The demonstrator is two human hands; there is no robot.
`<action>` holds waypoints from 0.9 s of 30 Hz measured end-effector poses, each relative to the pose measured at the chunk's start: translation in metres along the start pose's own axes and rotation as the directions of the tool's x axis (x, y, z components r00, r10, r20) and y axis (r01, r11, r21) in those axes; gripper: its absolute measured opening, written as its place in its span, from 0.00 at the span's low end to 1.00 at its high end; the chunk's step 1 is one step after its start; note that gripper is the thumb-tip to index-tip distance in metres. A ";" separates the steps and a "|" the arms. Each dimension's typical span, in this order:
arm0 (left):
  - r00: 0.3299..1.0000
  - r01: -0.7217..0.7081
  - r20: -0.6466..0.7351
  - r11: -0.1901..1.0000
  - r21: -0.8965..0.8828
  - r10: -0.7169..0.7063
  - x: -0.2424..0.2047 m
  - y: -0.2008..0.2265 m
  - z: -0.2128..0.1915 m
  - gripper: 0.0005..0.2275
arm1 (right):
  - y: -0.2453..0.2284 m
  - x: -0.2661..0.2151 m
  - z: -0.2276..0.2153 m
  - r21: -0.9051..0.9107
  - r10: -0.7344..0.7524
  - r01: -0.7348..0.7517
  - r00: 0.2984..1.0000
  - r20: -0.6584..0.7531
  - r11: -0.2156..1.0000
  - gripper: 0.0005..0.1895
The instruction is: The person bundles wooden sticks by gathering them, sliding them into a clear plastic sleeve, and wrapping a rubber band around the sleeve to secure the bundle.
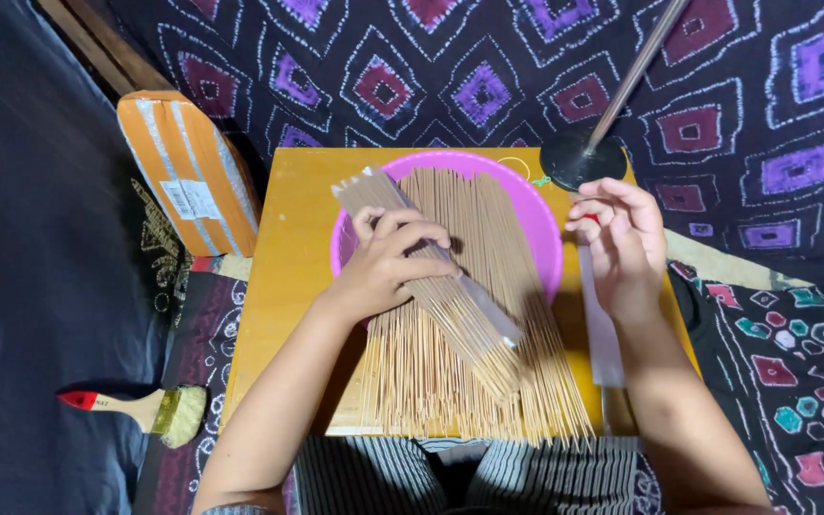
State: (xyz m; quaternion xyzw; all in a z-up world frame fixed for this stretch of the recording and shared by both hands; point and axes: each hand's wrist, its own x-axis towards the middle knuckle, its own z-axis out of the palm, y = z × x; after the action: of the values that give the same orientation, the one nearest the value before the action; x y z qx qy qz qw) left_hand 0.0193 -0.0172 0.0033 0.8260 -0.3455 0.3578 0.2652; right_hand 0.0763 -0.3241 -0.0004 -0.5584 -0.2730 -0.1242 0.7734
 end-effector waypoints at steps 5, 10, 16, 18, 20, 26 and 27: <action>0.919 0.178 0.374 0.977 -0.114 -0.124 -0.004 0.006 -0.017 0.20 | -0.002 0.014 -0.003 -0.016 -0.040 0.040 0.998 -0.048 0.999 0.20; 0.835 0.408 0.474 0.893 -0.190 -0.280 -0.019 -0.006 -0.040 0.20 | -0.008 0.025 0.005 0.042 -0.040 0.045 0.993 -0.111 0.998 0.18; 0.770 0.526 0.461 0.848 -0.067 -0.441 -0.014 -0.006 -0.074 0.27 | -0.024 0.039 0.032 0.248 -0.010 0.136 0.892 -0.452 0.959 0.12; 0.684 0.620 0.504 0.784 -0.022 -0.527 -0.011 -0.003 -0.079 0.24 | -0.021 0.045 0.022 0.371 0.065 0.177 0.830 -0.554 0.912 0.09; 0.658 0.632 0.539 0.775 -0.016 -0.526 -0.001 0.006 -0.089 0.23 | -0.030 0.052 0.016 0.459 0.135 0.188 0.800 -0.584 0.868 0.08; 0.817 0.391 0.475 0.919 -0.038 -0.328 0.026 0.046 -0.051 0.15 | -0.031 0.054 -0.018 0.692 0.272 0.227 0.802 -0.532 0.685 0.08; 0.876 0.287 0.439 0.947 -0.142 -0.200 0.039 0.065 -0.041 0.13 | -0.030 0.049 -0.026 0.744 0.225 0.258 0.848 -0.480 0.616 0.06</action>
State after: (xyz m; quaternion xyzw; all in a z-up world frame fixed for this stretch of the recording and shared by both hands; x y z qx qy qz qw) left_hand -0.0273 -0.0441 0.0704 0.8890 -0.3215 0.0989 0.3106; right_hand 0.1092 -0.3531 0.0451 -0.1019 -0.0805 -0.1481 0.9804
